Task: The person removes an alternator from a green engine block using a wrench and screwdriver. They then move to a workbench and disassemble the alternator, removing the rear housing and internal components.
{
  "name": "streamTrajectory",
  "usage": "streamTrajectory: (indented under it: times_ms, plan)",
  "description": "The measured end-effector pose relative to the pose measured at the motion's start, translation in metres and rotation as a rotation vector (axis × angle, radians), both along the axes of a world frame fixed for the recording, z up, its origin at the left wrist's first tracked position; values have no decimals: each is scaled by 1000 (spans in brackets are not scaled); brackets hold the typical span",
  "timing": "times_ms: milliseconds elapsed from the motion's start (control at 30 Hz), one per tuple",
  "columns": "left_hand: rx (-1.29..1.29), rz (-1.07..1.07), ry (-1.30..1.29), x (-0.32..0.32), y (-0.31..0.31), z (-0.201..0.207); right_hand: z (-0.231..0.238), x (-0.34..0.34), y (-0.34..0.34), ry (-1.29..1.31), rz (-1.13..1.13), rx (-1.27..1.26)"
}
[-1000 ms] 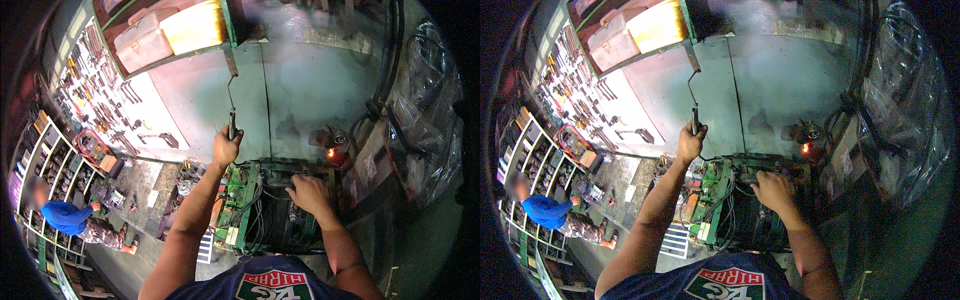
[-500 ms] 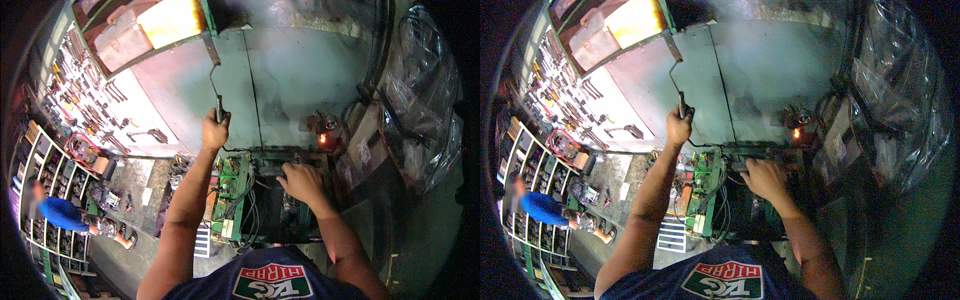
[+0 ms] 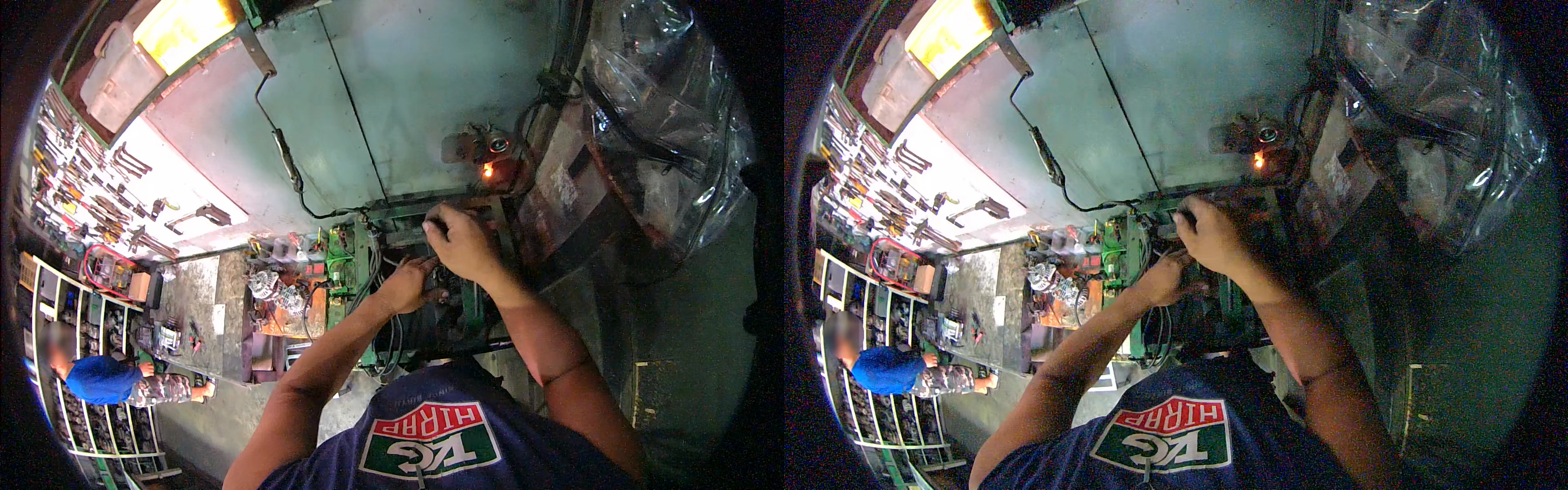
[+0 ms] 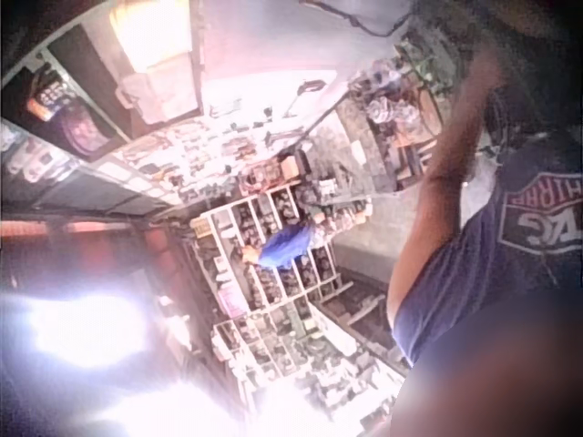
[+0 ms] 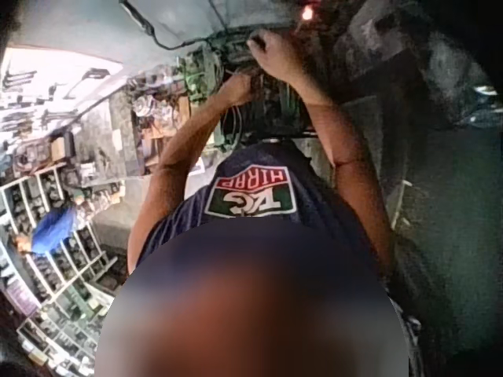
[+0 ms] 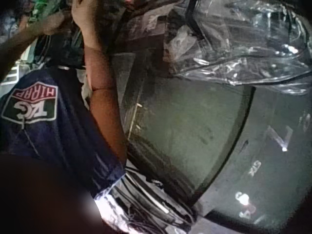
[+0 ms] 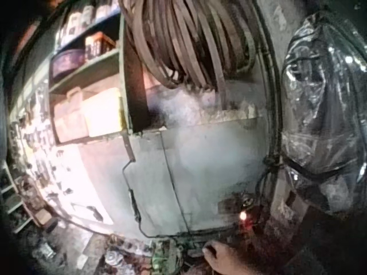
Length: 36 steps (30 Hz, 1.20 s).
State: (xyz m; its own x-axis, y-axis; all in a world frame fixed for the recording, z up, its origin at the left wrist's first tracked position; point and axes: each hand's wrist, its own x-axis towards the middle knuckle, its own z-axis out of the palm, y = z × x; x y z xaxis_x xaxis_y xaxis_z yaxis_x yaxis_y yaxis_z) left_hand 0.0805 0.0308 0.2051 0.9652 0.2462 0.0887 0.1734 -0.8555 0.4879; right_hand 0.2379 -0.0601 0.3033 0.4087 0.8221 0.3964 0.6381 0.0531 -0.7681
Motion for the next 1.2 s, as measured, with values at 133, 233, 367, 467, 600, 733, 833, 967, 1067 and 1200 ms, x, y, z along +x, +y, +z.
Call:
streamTrajectory:
  times_ms: [133,233,367,467,600,733,833,967,1067,1200]
  plan:
    - [57,-22,61,21,12,4,2,-2,-3,-49,-25,64]
    - [129,-110,32,28,11,26,4,-2,-4,53,17,21]
    - [201,57,178,14,20,56,3,9,-4,138,53,125]
    - [161,13,373,-6,48,48,-9,45,4,485,261,109]
    - [152,-29,743,-42,53,-13,-48,126,53,579,-160,-36]
    - [-58,-18,661,-81,26,-48,-111,181,128,60,-11,-641]
    - [-223,226,410,-89,7,-33,-156,195,183,-268,146,-909]
    - [-31,253,-402,-72,-23,21,-210,196,257,-836,562,-1370]
    - [40,-93,-586,-27,-46,61,-249,192,289,-954,679,-1526]
    - [187,-203,-276,15,-60,79,-262,184,289,-1217,820,-1685]
